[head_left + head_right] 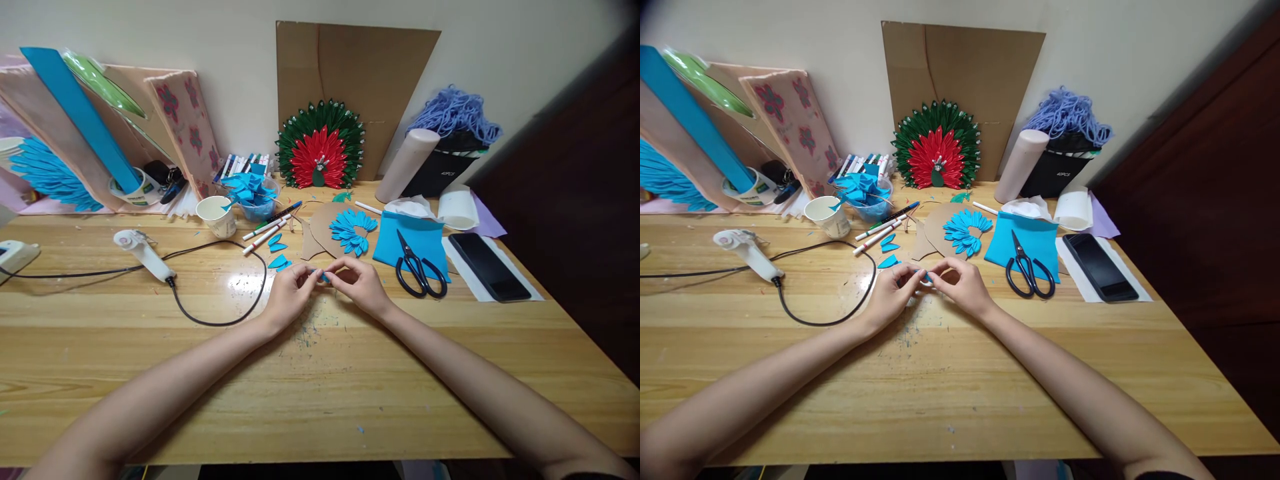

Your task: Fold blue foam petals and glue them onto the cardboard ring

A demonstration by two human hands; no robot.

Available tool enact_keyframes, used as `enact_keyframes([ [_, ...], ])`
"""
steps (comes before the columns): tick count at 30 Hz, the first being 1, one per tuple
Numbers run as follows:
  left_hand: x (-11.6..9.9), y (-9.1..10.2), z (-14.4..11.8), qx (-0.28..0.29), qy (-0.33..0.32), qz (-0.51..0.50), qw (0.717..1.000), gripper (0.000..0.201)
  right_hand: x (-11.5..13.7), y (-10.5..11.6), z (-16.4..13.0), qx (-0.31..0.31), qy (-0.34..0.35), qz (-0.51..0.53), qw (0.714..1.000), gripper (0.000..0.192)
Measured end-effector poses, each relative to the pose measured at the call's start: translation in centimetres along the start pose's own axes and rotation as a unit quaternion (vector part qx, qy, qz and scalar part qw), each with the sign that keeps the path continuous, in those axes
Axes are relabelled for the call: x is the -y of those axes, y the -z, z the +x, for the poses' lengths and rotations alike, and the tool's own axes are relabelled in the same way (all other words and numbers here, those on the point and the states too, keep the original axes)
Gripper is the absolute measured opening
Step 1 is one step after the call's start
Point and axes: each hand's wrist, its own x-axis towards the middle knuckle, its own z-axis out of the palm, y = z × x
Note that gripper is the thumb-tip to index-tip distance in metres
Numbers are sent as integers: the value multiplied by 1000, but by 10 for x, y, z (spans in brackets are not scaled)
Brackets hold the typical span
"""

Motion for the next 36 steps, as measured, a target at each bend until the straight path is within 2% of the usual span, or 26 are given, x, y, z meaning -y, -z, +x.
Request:
enact_keyframes([
  [6,-3,1,0,4,-21,22,1000,28,2,-1,-2,-34,47,-59,997,14],
  [13,-2,1,-1,-1,-38,4,999,25,2,-1,0,-42,38,-34,998,14],
  [19,-2,2,1,0,-13,-6,1000,29,5,0,0,-56,48,-35,997,10],
  [23,-5,3,2,42,57,-102,992,45,9,2,-1,-98,131,-102,981,5],
  [26,-7,5,3,86,87,-163,979,53,11,4,-2,-98,197,-148,964,6],
  [30,-8,6,6,85,94,-191,973,43,12,5,-3,-79,237,-187,950,11],
  [36,-4,5,9,70,104,-237,963,25,11,6,-2,-90,249,-207,942,12],
])
